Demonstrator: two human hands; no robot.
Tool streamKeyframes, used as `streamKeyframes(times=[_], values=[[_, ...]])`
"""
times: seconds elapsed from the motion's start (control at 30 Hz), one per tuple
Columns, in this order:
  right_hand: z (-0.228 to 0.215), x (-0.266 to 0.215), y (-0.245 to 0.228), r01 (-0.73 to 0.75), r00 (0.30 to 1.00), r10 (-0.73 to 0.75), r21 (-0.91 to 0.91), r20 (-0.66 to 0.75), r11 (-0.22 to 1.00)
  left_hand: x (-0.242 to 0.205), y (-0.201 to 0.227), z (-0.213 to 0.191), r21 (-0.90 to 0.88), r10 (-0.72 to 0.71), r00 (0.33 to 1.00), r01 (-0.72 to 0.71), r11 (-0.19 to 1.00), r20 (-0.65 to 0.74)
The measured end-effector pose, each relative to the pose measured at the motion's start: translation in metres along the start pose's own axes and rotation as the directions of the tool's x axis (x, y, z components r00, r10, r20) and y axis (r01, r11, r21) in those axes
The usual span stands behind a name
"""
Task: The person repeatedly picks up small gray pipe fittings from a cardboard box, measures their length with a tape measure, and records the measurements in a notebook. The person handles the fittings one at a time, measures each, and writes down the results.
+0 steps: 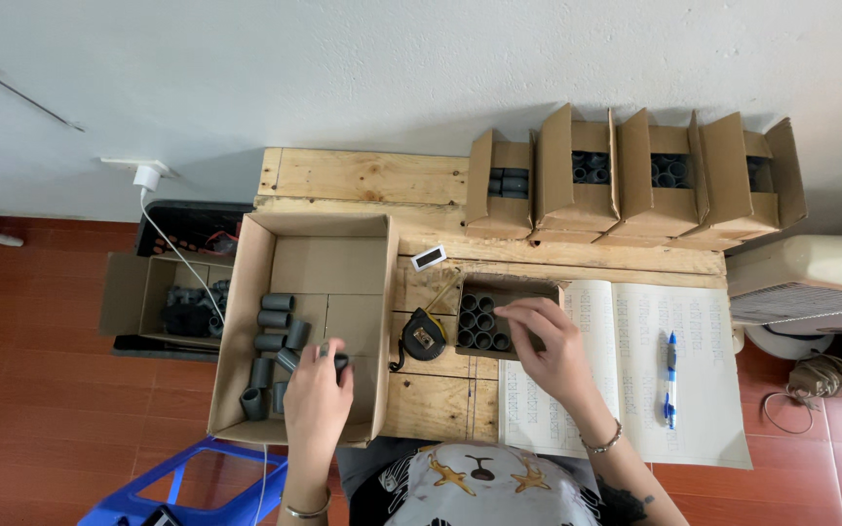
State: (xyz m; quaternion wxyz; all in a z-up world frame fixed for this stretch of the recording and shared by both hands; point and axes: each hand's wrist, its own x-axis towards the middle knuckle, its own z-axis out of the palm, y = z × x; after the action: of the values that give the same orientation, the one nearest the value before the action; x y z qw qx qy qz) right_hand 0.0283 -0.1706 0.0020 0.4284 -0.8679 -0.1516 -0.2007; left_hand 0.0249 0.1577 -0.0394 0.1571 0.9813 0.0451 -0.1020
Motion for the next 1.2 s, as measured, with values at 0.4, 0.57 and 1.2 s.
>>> streamKeyframes(times=[0.4,0.57,1.2], values=[[0.051,-0.019,-0.007,-0.588,0.808,0.328,0.651,0.489,0.479,-0.006,0.132,0.003,-0.204,0.604,0.601,-0.776,0.596,-0.523],[0.037,-0.015,0.006,-0.533,0.834,0.436,0.699,0.338,0.477,-0.003,0.125,0.009,-0.275,0.573,0.656,-0.741,0.612,-0.492],[0.005,-0.005,0.051,-0.445,0.875,0.478,0.264,-0.073,0.855,-0.004,0.121,0.048,-0.341,0.215,0.972,-0.233,0.911,-0.090]])
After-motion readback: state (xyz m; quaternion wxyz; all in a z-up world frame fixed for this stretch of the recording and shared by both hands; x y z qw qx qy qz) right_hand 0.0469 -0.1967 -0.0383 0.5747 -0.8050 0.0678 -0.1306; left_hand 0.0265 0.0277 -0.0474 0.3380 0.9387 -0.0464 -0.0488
